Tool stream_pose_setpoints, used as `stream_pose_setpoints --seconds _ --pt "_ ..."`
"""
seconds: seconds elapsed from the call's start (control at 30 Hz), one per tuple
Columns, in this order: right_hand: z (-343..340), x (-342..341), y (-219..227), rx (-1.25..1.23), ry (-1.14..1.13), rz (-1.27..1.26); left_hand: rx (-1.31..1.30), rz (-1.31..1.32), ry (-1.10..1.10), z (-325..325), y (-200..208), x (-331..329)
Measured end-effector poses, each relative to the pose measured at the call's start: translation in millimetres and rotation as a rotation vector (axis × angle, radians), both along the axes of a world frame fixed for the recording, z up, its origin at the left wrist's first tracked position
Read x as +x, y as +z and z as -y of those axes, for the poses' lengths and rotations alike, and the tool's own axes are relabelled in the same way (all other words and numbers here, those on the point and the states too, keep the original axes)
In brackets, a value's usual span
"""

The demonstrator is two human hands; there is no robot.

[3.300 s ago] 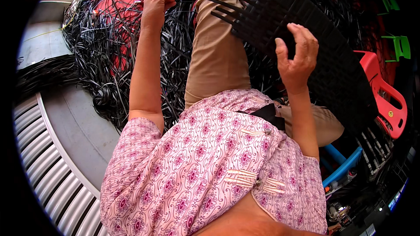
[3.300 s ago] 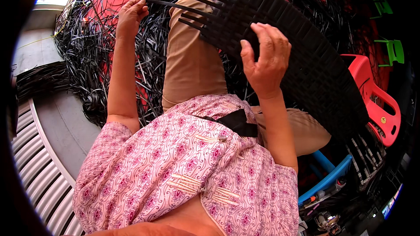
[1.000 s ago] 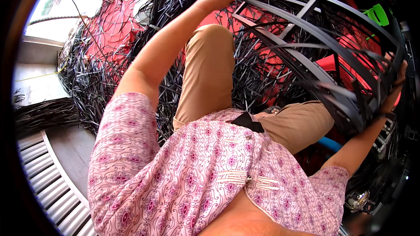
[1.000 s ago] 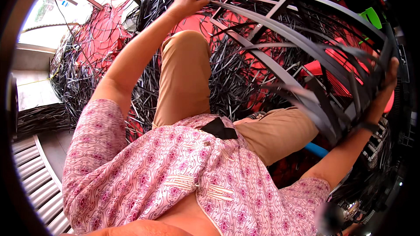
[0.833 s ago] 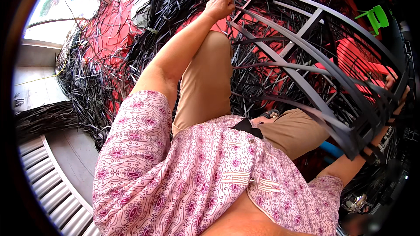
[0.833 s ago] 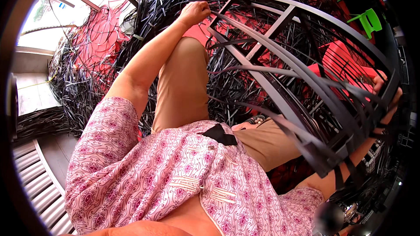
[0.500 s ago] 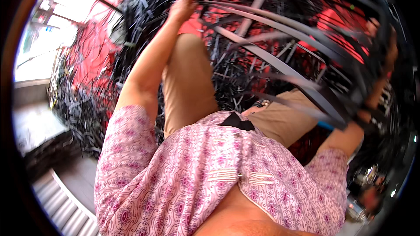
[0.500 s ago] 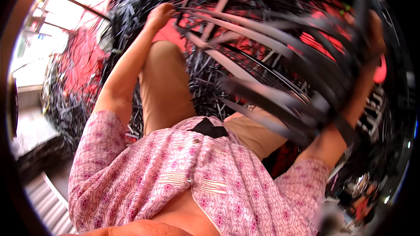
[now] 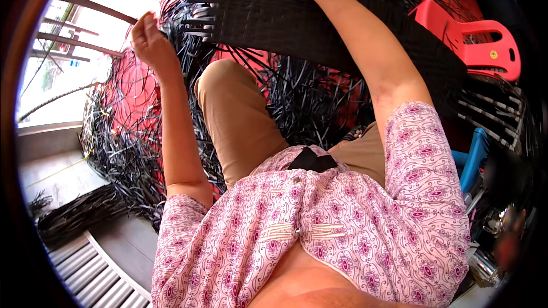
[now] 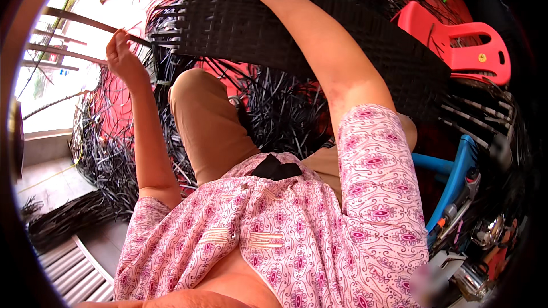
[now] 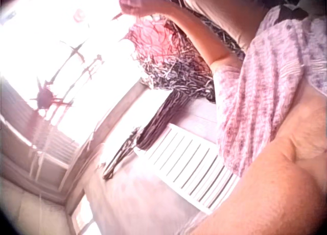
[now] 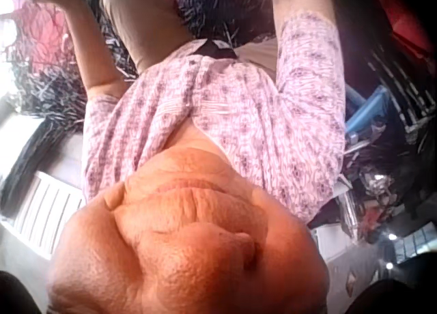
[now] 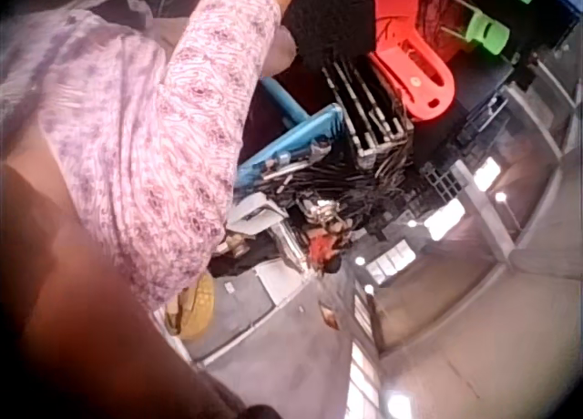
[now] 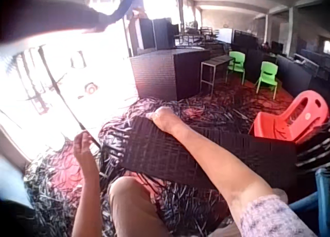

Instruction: The person weaves black plastic strips into a rectangular mat by hand, interlacing strands over and under a frame. They repeatedly adjust the mat's position and pull strands to tighten the weave.

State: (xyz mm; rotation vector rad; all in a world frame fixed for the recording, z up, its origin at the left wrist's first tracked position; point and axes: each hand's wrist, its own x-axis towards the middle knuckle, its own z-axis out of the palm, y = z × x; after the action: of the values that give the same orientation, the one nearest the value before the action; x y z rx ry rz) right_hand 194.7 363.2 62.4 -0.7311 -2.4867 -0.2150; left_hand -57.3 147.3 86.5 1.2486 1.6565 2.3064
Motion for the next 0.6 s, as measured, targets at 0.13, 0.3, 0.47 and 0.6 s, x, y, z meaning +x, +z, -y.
stream_pose_setpoints --seconds 0.13,0.3,0.47,0.6 --pt "13 -68 -65 -0.083 0.125 -0.191 -0.427 -0.404 -0.375 31 -20 28" --pt "81 -20 -42 -0.307 0.093 -0.581 -0.624 -0.861 -0.555 40 -55 47" --pt "226 120 -40 -0.086 -0.23 -0.645 -0.563 -0.997 -0.55 36 -53 66" --pt "321 231 -52 0.043 -0.644 -0.551 -0.616 -1.035 -0.463 43 -55 71"
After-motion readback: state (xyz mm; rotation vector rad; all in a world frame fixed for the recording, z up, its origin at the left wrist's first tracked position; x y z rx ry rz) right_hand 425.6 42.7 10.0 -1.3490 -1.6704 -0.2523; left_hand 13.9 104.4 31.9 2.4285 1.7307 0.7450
